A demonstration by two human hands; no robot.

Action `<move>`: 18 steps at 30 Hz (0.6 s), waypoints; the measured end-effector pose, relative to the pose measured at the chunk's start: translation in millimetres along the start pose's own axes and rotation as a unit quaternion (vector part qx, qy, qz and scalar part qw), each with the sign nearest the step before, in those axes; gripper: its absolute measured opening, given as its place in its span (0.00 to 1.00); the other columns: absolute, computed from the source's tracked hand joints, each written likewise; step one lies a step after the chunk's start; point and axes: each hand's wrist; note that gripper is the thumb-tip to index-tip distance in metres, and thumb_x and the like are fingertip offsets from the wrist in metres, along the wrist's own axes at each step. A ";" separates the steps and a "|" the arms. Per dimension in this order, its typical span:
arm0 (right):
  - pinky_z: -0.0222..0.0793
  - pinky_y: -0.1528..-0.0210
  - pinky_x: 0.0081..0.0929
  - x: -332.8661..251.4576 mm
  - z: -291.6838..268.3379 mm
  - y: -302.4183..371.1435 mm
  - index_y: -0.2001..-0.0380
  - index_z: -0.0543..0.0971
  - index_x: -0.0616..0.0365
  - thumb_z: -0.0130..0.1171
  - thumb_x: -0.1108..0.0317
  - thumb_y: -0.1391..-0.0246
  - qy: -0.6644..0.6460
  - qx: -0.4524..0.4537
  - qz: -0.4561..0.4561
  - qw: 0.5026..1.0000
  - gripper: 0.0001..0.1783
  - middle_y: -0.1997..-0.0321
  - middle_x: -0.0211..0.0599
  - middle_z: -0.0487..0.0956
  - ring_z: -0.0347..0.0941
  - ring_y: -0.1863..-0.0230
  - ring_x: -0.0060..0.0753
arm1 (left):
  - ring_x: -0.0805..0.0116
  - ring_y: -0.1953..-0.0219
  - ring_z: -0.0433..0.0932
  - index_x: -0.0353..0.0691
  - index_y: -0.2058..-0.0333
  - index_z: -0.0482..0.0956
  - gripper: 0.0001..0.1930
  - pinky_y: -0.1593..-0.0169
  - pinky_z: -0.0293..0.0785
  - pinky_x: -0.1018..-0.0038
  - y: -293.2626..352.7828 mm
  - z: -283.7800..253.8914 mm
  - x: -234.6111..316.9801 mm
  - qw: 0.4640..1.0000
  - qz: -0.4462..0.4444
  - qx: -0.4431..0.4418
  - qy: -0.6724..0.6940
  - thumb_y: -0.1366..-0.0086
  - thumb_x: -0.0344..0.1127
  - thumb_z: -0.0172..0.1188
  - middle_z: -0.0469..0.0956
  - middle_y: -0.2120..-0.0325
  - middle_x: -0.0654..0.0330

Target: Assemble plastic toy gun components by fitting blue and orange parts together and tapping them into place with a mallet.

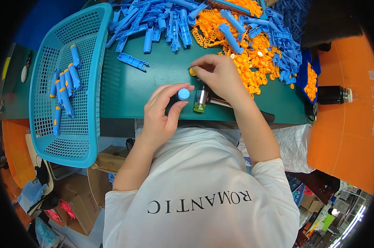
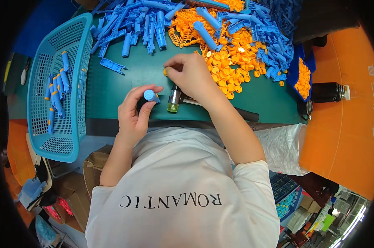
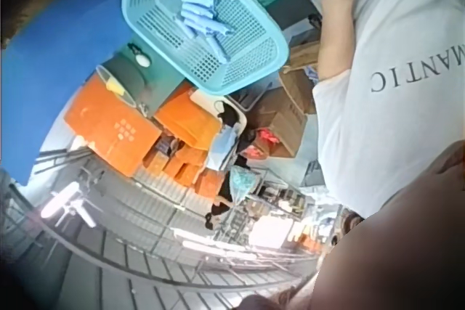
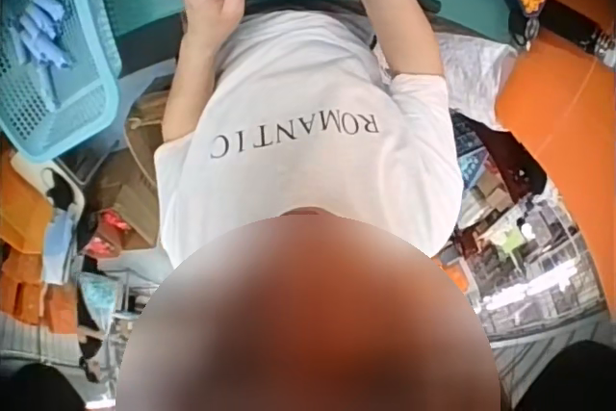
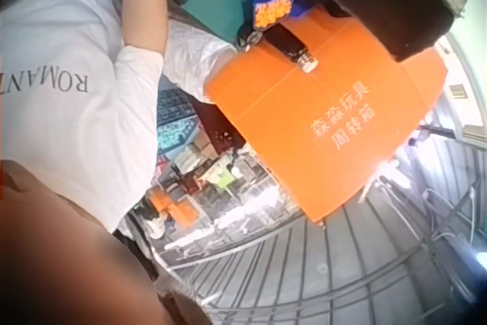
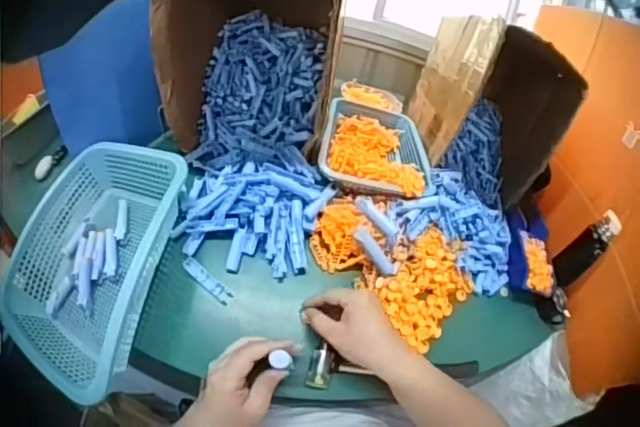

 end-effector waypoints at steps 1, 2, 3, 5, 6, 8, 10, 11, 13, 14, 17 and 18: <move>0.77 0.61 0.23 1.9 -1.0 0.4 0.62 0.86 0.64 0.66 0.73 0.45 0.009 0.014 0.009 1.000 0.09 0.68 0.36 0.85 0.80 0.66 0.23 | 0.57 0.56 0.80 0.35 0.50 0.78 0.15 0.49 0.74 0.68 1.2 -0.9 -0.2 1.000 -0.025 -0.016 0.010 0.35 0.24 0.60 0.83 0.57 0.55; 0.77 0.61 0.23 3.4 -1.1 1.4 0.62 0.86 0.64 0.66 0.73 0.45 0.010 0.011 0.012 1.000 0.09 0.68 0.36 0.85 0.80 0.66 0.23 | 0.56 0.54 0.79 0.35 0.49 0.77 0.14 0.47 0.73 0.67 2.3 -1.8 -0.6 0.998 -0.049 -0.032 0.021 0.33 0.25 0.59 0.83 0.56 0.55; 0.76 0.61 0.23 4.9 -1.0 2.7 0.62 0.85 0.64 0.65 0.74 0.46 0.028 0.021 -0.010 0.999 0.09 0.67 0.36 0.83 0.80 0.66 0.23 | 0.56 0.54 0.79 0.35 0.49 0.77 0.14 0.47 0.73 0.67 2.6 -3.3 -1.7 0.998 -0.052 -0.031 0.023 0.33 0.25 0.59 0.83 0.56 0.55; 0.75 0.61 0.23 7.1 -2.9 5.5 0.61 0.85 0.64 0.65 0.76 0.46 0.064 0.044 -0.052 0.996 0.09 0.66 0.34 0.79 0.78 0.66 0.24 | 0.55 0.53 0.77 0.35 0.49 0.75 0.13 0.47 0.72 0.67 1.2 -6.1 -3.6 0.997 -0.048 -0.054 0.038 0.32 0.27 0.57 0.80 0.54 0.53; 0.75 0.61 0.23 5.5 -6.4 6.1 0.61 0.85 0.64 0.65 0.76 0.46 0.065 0.043 -0.050 0.996 0.09 0.66 0.34 0.79 0.78 0.66 0.24 | 0.55 0.53 0.77 0.35 0.49 0.75 0.13 0.47 0.72 0.67 1.2 -6.0 -3.0 0.996 -0.050 -0.054 0.040 0.32 0.27 0.57 0.80 0.54 0.53; 0.73 0.60 0.25 -1.8 -15.8 4.0 0.59 0.84 0.64 0.65 0.79 0.47 0.127 -0.016 -0.055 0.990 0.11 0.63 0.35 0.76 0.77 0.64 0.27 | 0.55 0.53 0.76 0.35 0.50 0.74 0.13 0.47 0.71 0.67 1.6 -6.1 -2.6 0.996 -0.047 -0.049 0.054 0.32 0.28 0.57 0.77 0.54 0.53; 0.73 0.60 0.26 -4.0 -26.4 1.1 0.58 0.84 0.63 0.65 0.79 0.48 0.127 -0.054 -0.107 0.985 0.12 0.62 0.35 0.76 0.76 0.64 0.28 | 0.55 0.54 0.76 0.35 0.50 0.74 0.13 0.49 0.72 0.67 0.2 -6.2 -1.1 0.997 -0.036 -0.048 0.045 0.32 0.28 0.58 0.77 0.55 0.53; 0.73 0.59 0.28 -3.1 -30.8 -0.9 0.57 0.84 0.62 0.65 0.80 0.48 0.126 -0.089 -0.158 0.975 0.14 0.61 0.36 0.77 0.76 0.63 0.30 | 0.55 0.55 0.76 0.35 0.50 0.75 0.13 0.50 0.73 0.67 -1.0 -6.4 -0.1 0.998 -0.023 -0.050 0.036 0.33 0.27 0.58 0.76 0.56 0.53; 0.73 0.59 0.28 3.9 -35.5 -8.0 0.56 0.84 0.61 0.65 0.79 0.49 0.143 -0.110 -0.197 0.964 0.15 0.61 0.36 0.77 0.76 0.63 0.33 | 0.56 0.56 0.76 0.35 0.51 0.75 0.13 0.52 0.73 0.68 -3.7 -7.6 3.3 0.998 -0.017 -0.056 0.024 0.34 0.26 0.59 0.76 0.57 0.53; 0.73 0.59 0.28 7.6 -37.8 -12.7 0.57 0.84 0.62 0.66 0.79 0.49 0.162 -0.128 -0.233 0.950 0.14 0.61 0.36 0.77 0.76 0.63 0.34 | 0.56 0.57 0.76 0.35 0.51 0.76 0.13 0.53 0.74 0.68 -4.4 -7.6 4.2 0.998 -0.010 -0.063 0.012 0.34 0.24 0.59 0.76 0.57 0.53; 0.74 0.63 0.27 10.2 -41.7 -14.0 0.60 0.83 0.62 0.67 0.77 0.50 0.176 -0.143 -0.253 0.940 0.12 0.63 0.35 0.78 0.77 0.65 0.33 | 0.56 0.59 0.77 0.35 0.52 0.77 0.14 0.57 0.75 0.69 -5.6 -7.0 1.8 0.998 0.015 -0.063 -0.002 0.37 0.22 0.61 0.76 0.58 0.52; 0.74 0.65 0.25 9.5 -42.3 -13.8 0.62 0.84 0.62 0.68 0.77 0.50 0.171 -0.139 -0.238 0.946 0.10 0.66 0.34 0.79 0.77 0.68 0.31 | 0.56 0.59 0.77 0.35 0.52 0.77 0.14 0.57 0.75 0.69 -5.1 -7.0 2.2 0.998 0.014 -0.062 -0.002 0.37 0.22 0.61 0.76 0.58 0.52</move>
Point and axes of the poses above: each hand's wrist, its own y-axis away from the middle knuckle, its own z-axis out of the palm, x = y × z
